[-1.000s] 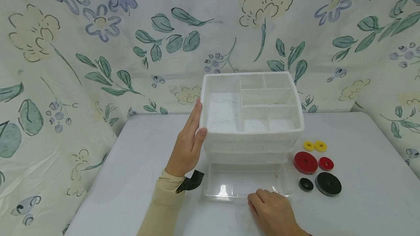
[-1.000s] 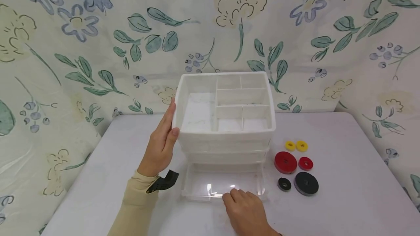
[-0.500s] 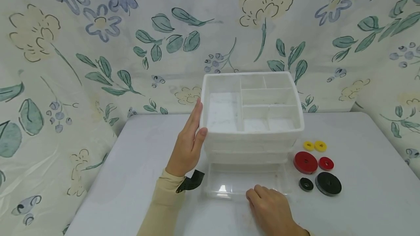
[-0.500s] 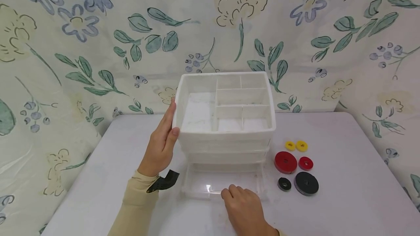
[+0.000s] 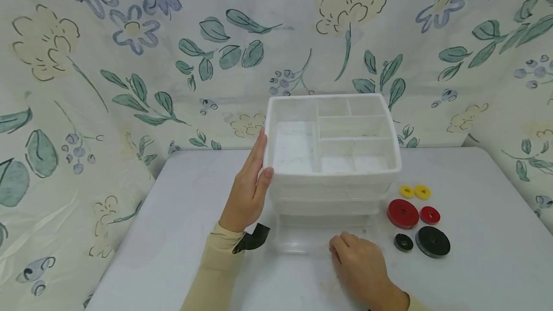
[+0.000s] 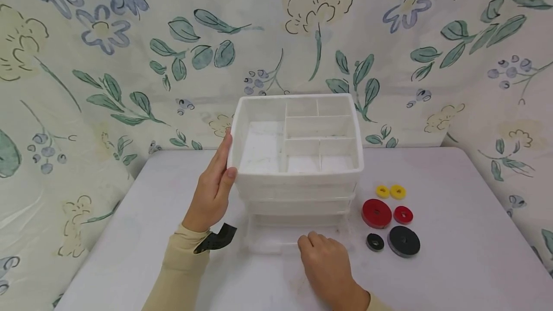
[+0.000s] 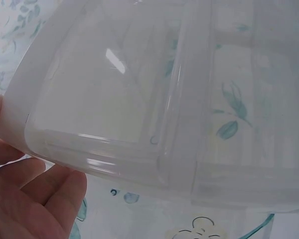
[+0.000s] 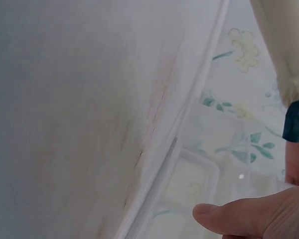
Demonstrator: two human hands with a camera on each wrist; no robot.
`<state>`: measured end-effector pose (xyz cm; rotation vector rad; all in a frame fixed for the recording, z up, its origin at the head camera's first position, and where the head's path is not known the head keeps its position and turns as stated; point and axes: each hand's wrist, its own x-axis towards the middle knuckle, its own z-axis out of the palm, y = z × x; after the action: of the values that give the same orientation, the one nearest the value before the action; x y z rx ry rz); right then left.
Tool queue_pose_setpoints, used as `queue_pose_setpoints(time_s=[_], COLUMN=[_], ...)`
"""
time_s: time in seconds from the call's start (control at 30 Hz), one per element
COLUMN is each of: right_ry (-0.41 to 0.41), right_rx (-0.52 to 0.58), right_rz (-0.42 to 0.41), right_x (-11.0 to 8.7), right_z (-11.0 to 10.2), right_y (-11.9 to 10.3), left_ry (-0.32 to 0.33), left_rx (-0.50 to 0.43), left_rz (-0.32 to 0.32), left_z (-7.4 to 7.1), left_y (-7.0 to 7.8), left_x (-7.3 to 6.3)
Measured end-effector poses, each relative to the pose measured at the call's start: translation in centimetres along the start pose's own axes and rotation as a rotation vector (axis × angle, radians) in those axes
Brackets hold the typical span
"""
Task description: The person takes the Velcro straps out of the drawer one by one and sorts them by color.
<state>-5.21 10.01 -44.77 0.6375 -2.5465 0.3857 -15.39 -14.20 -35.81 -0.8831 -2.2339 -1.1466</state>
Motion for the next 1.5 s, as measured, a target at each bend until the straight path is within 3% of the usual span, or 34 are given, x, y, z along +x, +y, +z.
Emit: queue_pose_setpoints(time_s=[0.33,1.0,1.27,1.5], right_ry=[0.008,-0.003,-0.044,0.052], right_rx=[-0.033,-0.073,-0.066,-0.075], right_rz=[0.079,0.089,0.109,0.057], right_x=[0.6,1.5,2.3,2.8], right_z=[0.4,0.9,1.1,1.8], right_y=[0.3,0.8,1.1,1.6], left_ry=[0.002,0.005,-0.002,-0.002], left_rx=[-0.002,-0.002,0.000,-0.001], left_rz=[0.003,0.002,-0.012,-0.011], left_z=[0.1,0.0,-0.1,-0.1], left_y=[0.0,0.2,0.3,0.2], left_x=[0.1,0.1,0.1,0.0])
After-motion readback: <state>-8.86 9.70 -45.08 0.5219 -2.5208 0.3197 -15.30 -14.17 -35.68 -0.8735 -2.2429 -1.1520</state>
